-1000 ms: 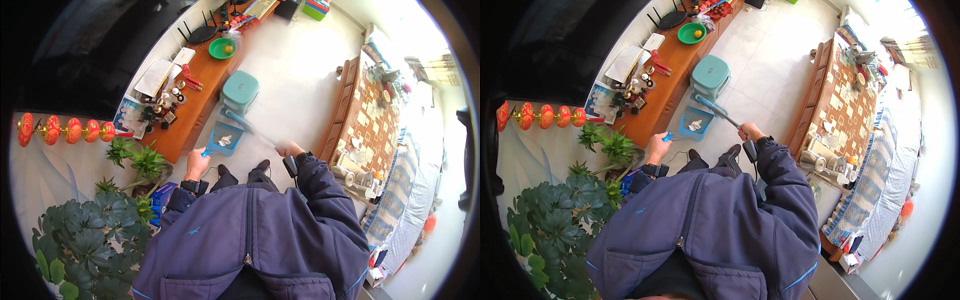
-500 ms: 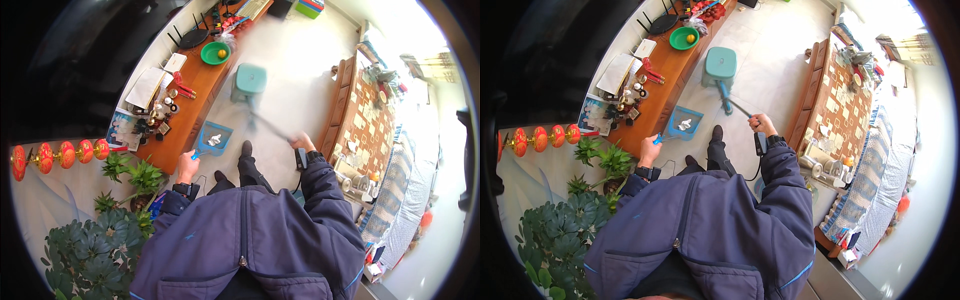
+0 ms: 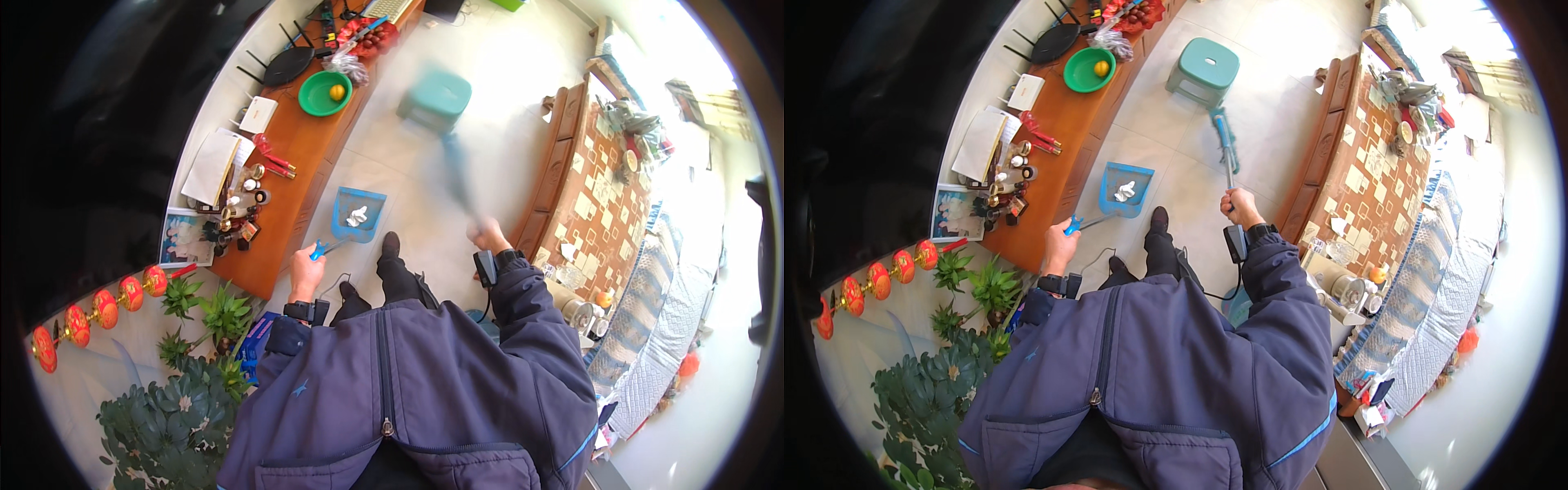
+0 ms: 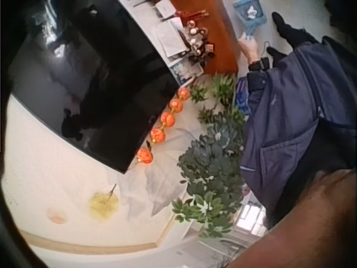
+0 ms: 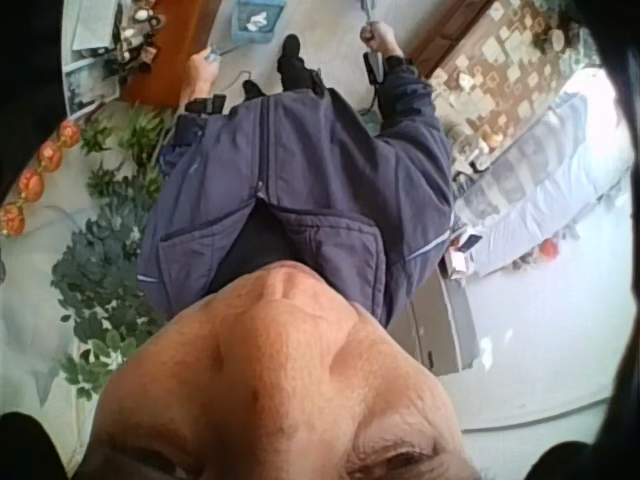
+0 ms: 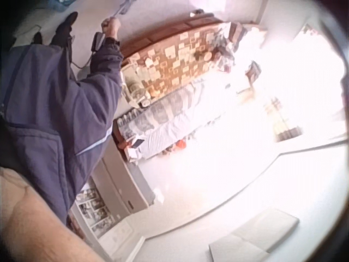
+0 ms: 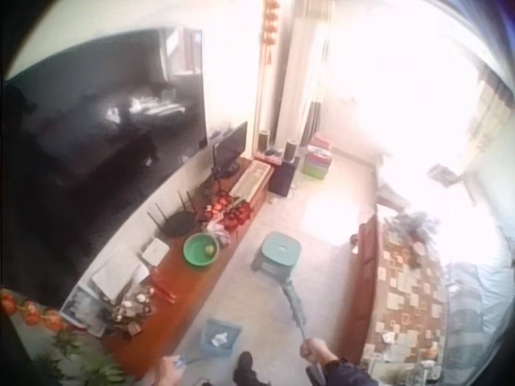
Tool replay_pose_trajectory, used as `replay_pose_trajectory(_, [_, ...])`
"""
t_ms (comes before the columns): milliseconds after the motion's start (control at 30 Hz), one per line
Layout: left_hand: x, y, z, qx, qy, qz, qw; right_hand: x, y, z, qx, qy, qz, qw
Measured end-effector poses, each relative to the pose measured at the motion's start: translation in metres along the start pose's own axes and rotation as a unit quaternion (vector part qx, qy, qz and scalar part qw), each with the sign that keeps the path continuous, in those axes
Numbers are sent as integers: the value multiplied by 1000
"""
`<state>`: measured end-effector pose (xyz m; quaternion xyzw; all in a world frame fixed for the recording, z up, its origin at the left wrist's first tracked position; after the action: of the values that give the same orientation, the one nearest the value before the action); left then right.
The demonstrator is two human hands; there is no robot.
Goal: The person sweeps a tiled floor with a blue broom and dustpan, gathering small pieces of debris into the dustpan. They move around furniture and a bed, occasionally repositioning a white box to continue sweeping.
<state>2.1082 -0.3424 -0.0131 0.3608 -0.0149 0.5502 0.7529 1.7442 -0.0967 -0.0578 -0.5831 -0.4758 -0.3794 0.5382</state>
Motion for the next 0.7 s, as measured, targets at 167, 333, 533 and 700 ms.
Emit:
replay_pose_trajectory(167, [-18,24,0,28,-1,-9,1000,-2,-13,5,11,-22,-10,1000])
replay_pose_trajectory(333, [-28,35,0,-4,-18,-1,1000,-34,-33,-60,-108,-151,-61,981])
replay_pose_trajectory(533, [-28,39,9,1,34,-30,999,-18,-53,-72,54,-16,33,998])
replay_pose_trajectory(700, [-30,36,2,2,5,26,1000,6,-45,-63,105,3,85,991])
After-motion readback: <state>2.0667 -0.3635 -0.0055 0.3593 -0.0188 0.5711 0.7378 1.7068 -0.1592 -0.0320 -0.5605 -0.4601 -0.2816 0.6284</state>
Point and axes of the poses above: each hand's wrist, its own x-axis away from the middle knuckle, its own z-axis out of the back of the hand, y = z × x, the point moved 8 cm from there along -x, towards the middle knuckle, and after that the axes turned 6 degrees about -x, right-handed, at the moved point
